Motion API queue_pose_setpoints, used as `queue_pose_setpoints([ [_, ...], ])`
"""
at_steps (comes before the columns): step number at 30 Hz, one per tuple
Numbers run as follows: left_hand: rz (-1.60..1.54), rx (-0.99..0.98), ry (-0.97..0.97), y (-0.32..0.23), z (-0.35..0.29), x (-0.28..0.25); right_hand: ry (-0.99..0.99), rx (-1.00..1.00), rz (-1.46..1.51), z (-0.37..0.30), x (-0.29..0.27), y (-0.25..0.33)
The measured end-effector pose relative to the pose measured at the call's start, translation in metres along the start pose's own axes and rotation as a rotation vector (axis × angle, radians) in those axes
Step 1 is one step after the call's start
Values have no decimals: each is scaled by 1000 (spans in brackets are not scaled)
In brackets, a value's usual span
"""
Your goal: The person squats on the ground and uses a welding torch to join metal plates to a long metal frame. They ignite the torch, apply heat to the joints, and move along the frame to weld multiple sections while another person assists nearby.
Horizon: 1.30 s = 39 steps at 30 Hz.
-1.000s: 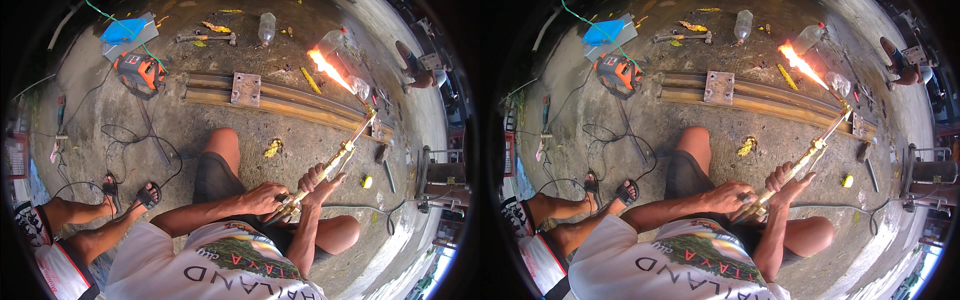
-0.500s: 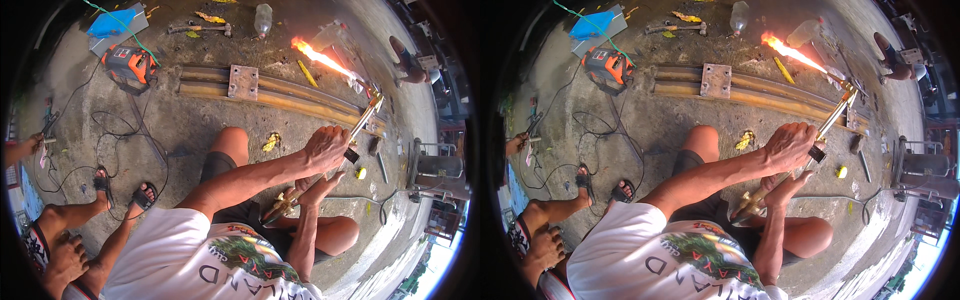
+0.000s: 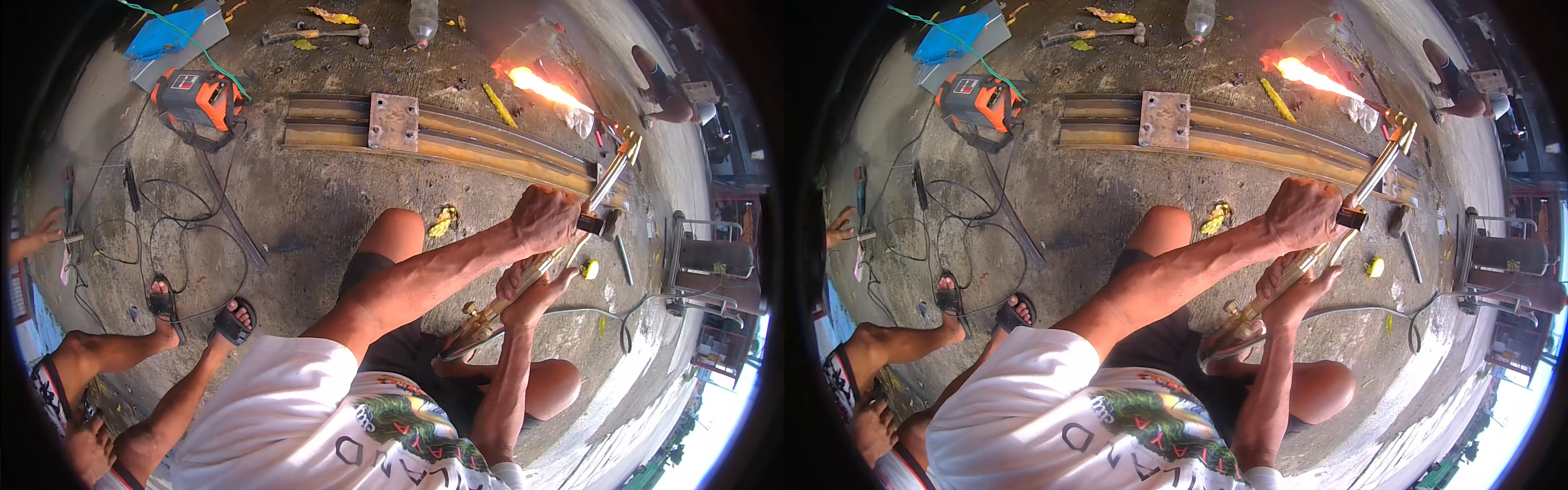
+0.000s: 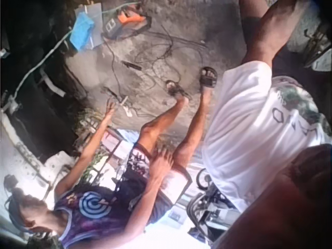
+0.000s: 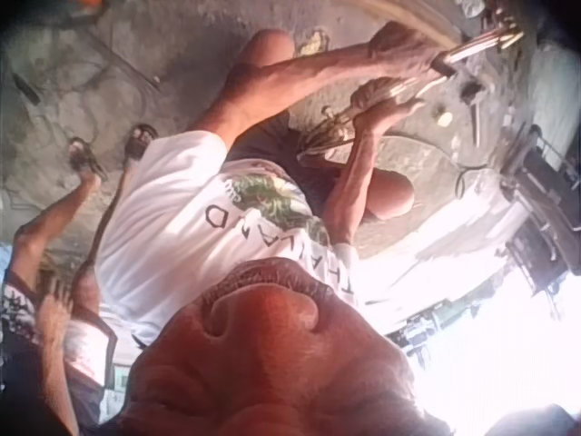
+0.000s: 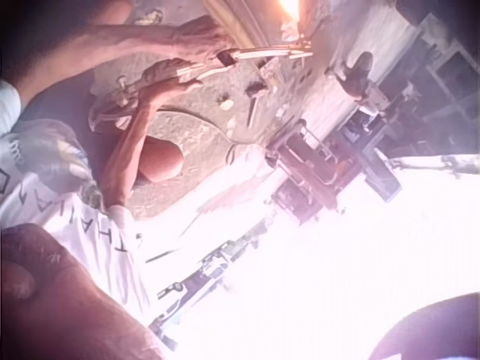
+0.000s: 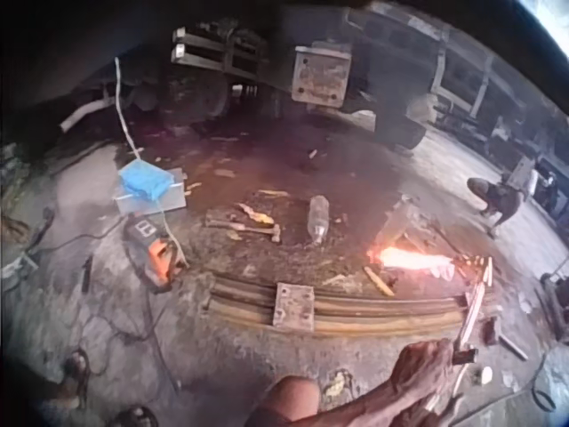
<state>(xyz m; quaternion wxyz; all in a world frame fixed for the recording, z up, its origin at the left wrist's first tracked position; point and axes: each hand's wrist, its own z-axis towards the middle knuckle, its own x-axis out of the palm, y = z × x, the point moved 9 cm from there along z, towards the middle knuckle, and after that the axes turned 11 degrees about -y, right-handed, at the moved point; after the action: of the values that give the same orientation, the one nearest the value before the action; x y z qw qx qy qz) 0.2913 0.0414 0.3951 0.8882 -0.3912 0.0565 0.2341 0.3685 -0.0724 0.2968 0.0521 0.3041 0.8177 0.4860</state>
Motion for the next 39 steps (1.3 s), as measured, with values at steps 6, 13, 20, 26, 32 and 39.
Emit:
queue_pose_setpoints([
  [6, -99, -358, -134, 44, 12, 1, 82, 20, -214, 44, 14, 14],
  [13, -15, -530, -278, 86, 47, 9, 279, -170, -517, 104, 49, 73],
  [20, -66, -591, -506, 113, 35, -21, 508, -303, -571, 134, 84, 59],
  [26, -165, -689, -674, 133, -19, -37, 652, -424, -716, 138, 84, 30],
  [32, -634, -919, -727, 135, -70, -52, 789, -421, -834, 108, 86, 11],
  [39, -689, -856, -580, 94, -47, -86, 867, -630, -819, 62, 106, 42],
])
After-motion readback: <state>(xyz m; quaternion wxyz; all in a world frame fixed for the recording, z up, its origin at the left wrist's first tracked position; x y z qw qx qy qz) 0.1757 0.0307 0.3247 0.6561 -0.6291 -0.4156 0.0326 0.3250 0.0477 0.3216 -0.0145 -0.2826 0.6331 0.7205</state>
